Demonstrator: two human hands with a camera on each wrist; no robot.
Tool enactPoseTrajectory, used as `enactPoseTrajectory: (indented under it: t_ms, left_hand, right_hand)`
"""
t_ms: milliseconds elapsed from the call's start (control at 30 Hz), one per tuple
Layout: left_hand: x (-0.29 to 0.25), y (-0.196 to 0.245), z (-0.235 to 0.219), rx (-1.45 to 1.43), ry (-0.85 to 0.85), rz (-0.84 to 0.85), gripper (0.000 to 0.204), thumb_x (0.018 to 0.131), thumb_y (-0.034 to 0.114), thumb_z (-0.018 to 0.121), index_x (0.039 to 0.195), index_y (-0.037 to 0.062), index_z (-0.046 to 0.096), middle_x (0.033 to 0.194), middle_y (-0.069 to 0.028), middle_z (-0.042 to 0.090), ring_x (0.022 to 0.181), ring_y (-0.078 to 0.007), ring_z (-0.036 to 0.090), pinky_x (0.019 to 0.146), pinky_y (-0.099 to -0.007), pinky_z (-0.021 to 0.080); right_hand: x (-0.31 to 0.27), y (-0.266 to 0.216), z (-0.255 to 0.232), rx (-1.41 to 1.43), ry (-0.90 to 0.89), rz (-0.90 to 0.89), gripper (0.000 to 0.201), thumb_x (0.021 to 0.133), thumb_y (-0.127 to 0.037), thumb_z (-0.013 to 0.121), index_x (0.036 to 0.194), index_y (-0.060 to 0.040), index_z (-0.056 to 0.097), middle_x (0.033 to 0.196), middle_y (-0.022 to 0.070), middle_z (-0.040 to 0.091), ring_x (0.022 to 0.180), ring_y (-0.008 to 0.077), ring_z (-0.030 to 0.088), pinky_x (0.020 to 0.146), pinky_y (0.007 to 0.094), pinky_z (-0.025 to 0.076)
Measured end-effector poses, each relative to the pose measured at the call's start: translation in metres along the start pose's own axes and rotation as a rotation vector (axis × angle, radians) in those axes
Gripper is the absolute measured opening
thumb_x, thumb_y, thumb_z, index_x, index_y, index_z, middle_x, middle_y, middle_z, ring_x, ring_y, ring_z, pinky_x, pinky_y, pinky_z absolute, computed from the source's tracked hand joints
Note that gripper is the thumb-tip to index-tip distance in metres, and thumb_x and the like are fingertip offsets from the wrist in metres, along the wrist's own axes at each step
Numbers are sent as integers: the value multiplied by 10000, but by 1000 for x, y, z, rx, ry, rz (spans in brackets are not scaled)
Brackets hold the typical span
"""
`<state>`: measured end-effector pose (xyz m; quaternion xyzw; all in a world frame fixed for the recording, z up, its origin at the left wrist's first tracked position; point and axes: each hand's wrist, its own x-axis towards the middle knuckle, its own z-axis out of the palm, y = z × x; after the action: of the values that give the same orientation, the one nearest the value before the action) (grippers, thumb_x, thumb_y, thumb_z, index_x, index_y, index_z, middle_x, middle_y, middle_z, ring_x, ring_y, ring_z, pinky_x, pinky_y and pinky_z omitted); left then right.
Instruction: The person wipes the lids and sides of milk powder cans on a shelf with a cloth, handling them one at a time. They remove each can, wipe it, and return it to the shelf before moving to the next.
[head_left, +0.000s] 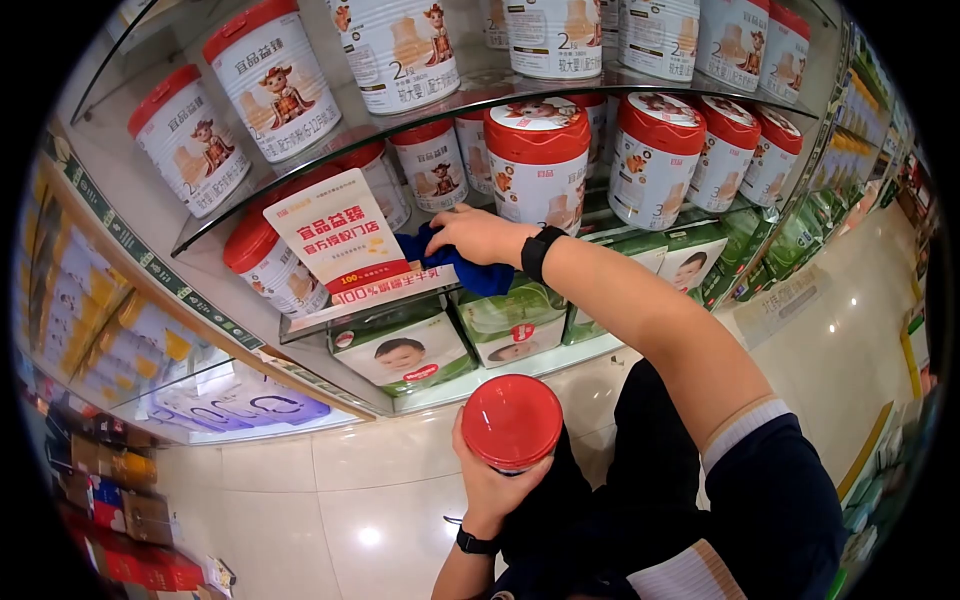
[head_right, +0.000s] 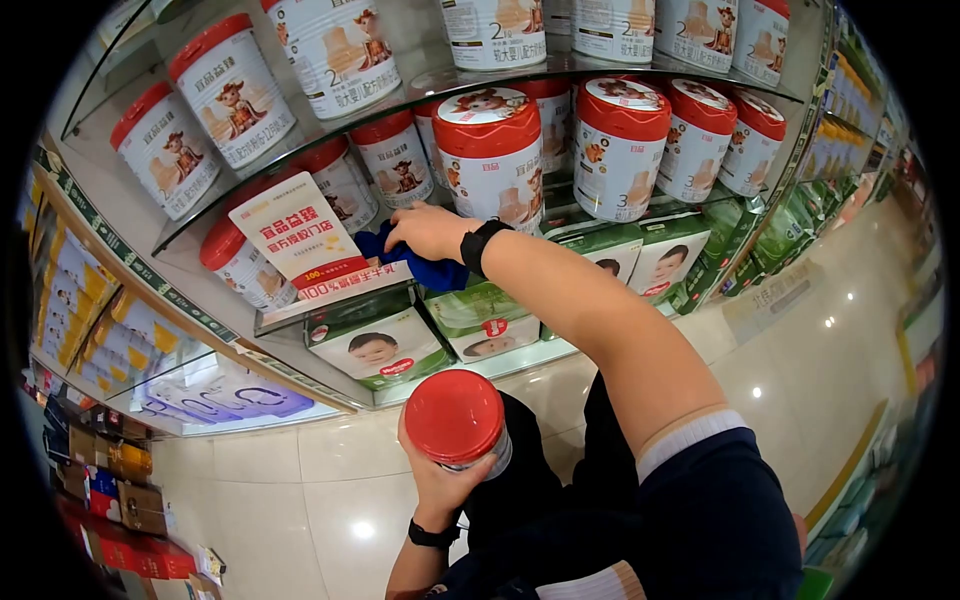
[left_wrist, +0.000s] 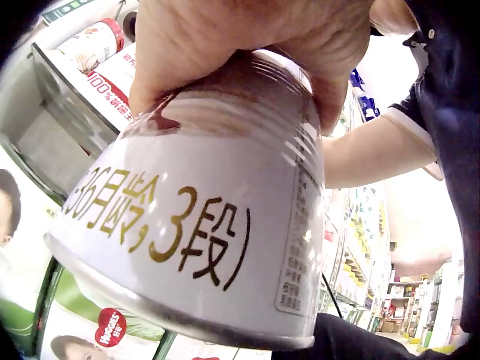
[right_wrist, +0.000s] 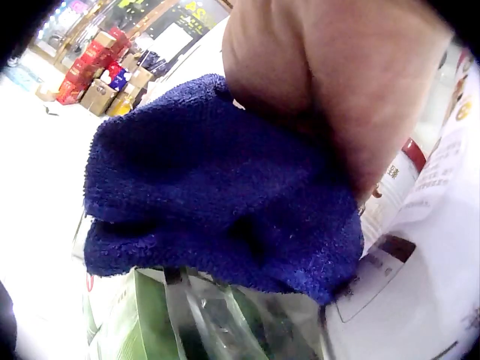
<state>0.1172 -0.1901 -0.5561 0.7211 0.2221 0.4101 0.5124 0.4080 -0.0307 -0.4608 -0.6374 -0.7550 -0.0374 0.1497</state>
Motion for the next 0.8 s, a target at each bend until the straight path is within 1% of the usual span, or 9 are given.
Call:
enactPoseTrajectory:
  t_ms: [67, 167, 333, 467, 500, 533, 600, 733, 800]
  left_hand:
    - [2, -1, -2, 24, 7, 17, 1152, 577, 275, 911, 1421, -36, 192, 1352, -194, 381, 1243, -292, 462, 1037, -402, 391]
    - [4, -4, -4, 14, 20, 19, 1164, 577, 276, 912, 1423, -34, 175, 1353, -193, 380, 1243, -290, 462, 1037, -405, 391]
    - [12, 2, -6, -49, 41, -15, 1176, 570, 269, 911, 1424, -26, 159, 1353, -188, 382, 1248, -282, 454, 1040, -413, 386]
    - [32, 13, -8, -32, 93, 47, 1152, 565, 226, 895, 1426, -10, 167, 1359, -181, 380, 1250, -279, 449, 1047, -413, 378]
    - [39, 14, -11, -54, 97, 75, 1145, 563, 213, 890, 1427, -5, 170, 1362, -178, 379, 1250, -279, 449, 1049, -414, 376]
    - [46, 16, -12, -74, 100, 102, 1139, 562, 200, 885, 1428, 1, 173, 1365, -175, 377, 1250, -279, 449, 1051, -414, 375]
    - [62, 28, -13, -83, 145, 123, 1128, 555, 182, 877, 1429, 16, 183, 1370, -164, 377, 1256, -277, 441, 1057, -413, 369]
    - [98, 47, -16, -29, 217, 164, 1123, 554, 175, 883, 1436, 21, 205, 1365, -152, 388, 1252, -274, 438, 1057, -407, 360]
    - [122, 54, -18, 15, 239, 231, 1100, 562, 174, 882, 1432, 20, 228, 1364, -149, 390, 1245, -271, 441, 1057, -402, 352]
  right_hand:
    - [-4, -6, -5, -52, -21, 51, 432, 819, 1, 499, 1140, -209, 697, 1294, 151, 549, 1123, 370, 520, 992, 399, 435]
    - [-18, -18, -6, -171, 35, 143, 375, 832, -39, 521, 1150, -149, 688, 1169, 181, 586, 1062, 362, 540, 933, 396, 465]
    - [-42, -22, 2, -310, 98, 155, 339, 846, -82, 530, 1157, -63, 661, 1013, 179, 570, 935, 342, 554, 821, 384, 497]
    - [-63, -36, 5, -374, 193, 164, 314, 842, -104, 545, 1127, -24, 651, 954, 170, 545, 880, 327, 552, 724, 361, 519]
    - [-70, -41, 4, -404, 239, 145, 284, 837, -109, 550, 1084, -8, 648, 916, 163, 530, 856, 316, 546, 663, 350, 521]
    - [-75, -45, 8, -386, 320, 143, 163, 797, -94, 554, 906, 6, 620, 913, 164, 536, 860, 309, 537, 655, 367, 520]
    - [-88, -51, 10, -383, 384, 162, 168, 784, -93, 560, 912, 4, 612, 909, 159, 531, 857, 300, 532, 660, 359, 517]
    - [-137, -59, 0, -52, 386, 176, 218, 808, -93, 551, 993, -9, 630, 969, 178, 566, 935, 368, 555, 766, 417, 512]
    - [-168, -52, 3, 435, 203, 290, 271, 824, -94, 528, 1060, -30, 644, 1049, 192, 618, 1018, 390, 576, 856, 436, 489]
